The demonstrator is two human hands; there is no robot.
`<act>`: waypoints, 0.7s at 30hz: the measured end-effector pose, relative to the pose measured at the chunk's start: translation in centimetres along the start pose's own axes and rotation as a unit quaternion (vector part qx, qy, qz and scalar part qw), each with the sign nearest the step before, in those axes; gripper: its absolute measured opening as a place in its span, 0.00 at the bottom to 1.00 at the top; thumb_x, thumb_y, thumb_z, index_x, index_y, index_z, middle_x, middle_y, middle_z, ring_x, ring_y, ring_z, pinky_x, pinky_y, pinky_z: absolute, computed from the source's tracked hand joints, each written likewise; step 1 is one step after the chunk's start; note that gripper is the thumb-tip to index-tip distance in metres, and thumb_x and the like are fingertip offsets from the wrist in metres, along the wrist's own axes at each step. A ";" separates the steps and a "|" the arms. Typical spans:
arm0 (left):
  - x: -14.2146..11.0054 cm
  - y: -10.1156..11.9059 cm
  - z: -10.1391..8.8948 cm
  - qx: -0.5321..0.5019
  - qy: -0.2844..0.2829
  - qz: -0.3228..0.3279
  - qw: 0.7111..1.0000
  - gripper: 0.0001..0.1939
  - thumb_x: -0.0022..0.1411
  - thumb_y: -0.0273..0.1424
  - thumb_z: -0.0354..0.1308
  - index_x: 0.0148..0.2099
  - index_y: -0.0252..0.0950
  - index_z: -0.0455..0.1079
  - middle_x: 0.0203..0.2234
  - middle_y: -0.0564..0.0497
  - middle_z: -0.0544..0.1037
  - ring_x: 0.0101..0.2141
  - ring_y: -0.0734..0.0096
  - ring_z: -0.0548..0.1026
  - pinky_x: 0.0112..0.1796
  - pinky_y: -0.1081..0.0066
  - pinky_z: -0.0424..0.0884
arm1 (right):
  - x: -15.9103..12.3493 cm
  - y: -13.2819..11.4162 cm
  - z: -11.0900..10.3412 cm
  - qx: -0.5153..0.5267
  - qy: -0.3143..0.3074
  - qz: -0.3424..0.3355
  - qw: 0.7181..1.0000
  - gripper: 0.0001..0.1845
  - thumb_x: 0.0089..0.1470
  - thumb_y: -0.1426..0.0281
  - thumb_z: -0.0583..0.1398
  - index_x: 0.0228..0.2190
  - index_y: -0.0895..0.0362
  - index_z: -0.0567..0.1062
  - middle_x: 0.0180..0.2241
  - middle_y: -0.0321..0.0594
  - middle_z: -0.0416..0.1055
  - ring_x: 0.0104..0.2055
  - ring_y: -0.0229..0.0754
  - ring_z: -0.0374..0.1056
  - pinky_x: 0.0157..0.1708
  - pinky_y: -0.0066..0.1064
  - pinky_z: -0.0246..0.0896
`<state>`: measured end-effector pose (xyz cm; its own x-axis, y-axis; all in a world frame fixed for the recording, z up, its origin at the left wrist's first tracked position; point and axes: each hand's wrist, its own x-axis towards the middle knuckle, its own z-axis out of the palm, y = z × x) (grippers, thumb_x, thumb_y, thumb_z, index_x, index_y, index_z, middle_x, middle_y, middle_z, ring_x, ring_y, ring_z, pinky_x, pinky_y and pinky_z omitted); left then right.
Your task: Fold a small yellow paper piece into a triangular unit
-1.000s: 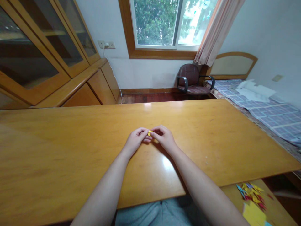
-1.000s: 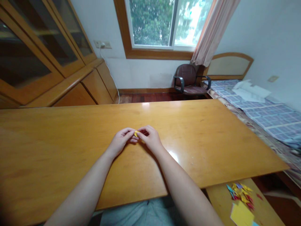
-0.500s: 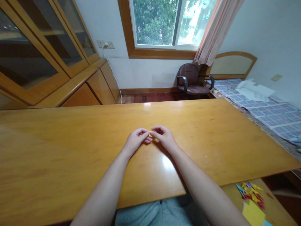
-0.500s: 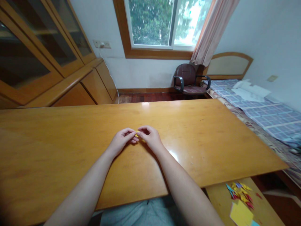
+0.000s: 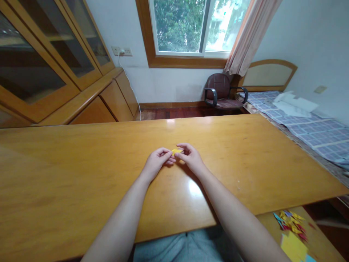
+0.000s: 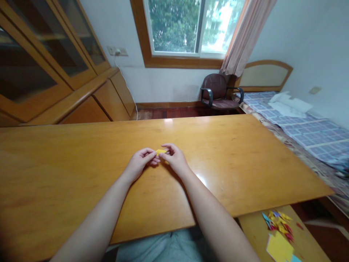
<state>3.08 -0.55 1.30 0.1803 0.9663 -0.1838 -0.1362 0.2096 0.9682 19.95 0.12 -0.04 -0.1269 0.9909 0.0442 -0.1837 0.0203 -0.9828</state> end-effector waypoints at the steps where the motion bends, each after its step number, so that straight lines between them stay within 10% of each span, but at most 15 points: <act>1: 0.0 0.0 0.0 0.002 -0.003 -0.001 1.000 0.22 0.49 0.45 0.70 0.35 0.32 0.71 0.26 0.47 0.81 0.25 0.71 0.79 0.30 0.72 0.75 | 0.0 -0.1 0.0 0.003 0.002 0.002 1.000 0.22 0.42 0.66 0.69 0.41 0.55 0.74 0.28 0.33 0.71 0.31 0.37 0.67 0.34 0.30 0.61; 21: -0.1 0.2 -0.3 0.038 -0.016 0.017 0.999 0.18 0.53 0.43 0.67 0.32 0.33 0.71 0.24 0.49 0.79 0.22 0.73 0.75 0.25 0.74 0.71 | 0.0 -0.6 -0.2 0.030 -0.010 0.000 0.999 0.23 0.42 0.61 0.70 0.41 0.55 0.74 0.27 0.32 0.71 0.31 0.37 0.67 0.35 0.31 0.61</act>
<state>2.74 -0.57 1.43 0.2071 0.9674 -0.1457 -0.0690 0.1630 0.9842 20.21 0.10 0.48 -0.1460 0.9881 0.0481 -0.2425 0.0114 -0.9701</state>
